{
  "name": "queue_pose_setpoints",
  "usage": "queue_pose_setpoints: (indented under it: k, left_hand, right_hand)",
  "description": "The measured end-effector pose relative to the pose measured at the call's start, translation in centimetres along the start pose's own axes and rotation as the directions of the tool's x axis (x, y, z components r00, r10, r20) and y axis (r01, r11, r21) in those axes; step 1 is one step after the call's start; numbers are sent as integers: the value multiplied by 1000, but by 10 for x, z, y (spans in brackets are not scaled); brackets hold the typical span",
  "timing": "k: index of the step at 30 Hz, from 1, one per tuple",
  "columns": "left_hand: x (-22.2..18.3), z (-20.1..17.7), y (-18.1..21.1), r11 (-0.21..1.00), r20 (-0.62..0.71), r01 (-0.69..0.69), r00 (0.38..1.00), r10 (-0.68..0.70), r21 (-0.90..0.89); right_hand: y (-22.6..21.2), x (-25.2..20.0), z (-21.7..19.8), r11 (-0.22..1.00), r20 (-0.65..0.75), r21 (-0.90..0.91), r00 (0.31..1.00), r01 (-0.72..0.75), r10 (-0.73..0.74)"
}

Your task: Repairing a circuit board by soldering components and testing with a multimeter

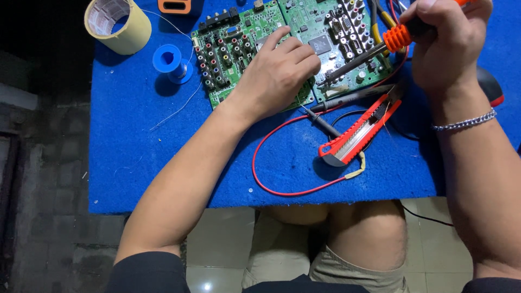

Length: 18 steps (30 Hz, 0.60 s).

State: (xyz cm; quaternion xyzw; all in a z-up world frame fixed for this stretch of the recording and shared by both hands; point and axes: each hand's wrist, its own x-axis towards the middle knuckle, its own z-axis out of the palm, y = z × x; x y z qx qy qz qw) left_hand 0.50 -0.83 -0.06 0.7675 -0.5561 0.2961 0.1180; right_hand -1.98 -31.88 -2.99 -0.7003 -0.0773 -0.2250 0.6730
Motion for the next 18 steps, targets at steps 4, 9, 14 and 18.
queue_pose_setpoints:
  k: [4, 9, 14, 18]
  left_hand:
    - [0, 0, 0, 1000, 2, -3, 1000, 3, -9]
    - [0, 0, 0, 1000, 11, -10, 1000, 10, 12]
    - [1, -1, 0, 1000, 8, -9, 1000, 9, -1]
    - [0, -1, 1, 1000, 13, 2, 1000, -1, -14]
  right_hand:
    - [-4, -2, 3, 999, -23, 5, 999, -32, 32]
    - [-3, -3, 0, 998, -22, -55, 1000, -2, 0]
    - [9, -5, -15, 760, 318, -329, 823, 561, -470]
    - [10, -5, -12, 912, 187, -256, 942, 321, -279]
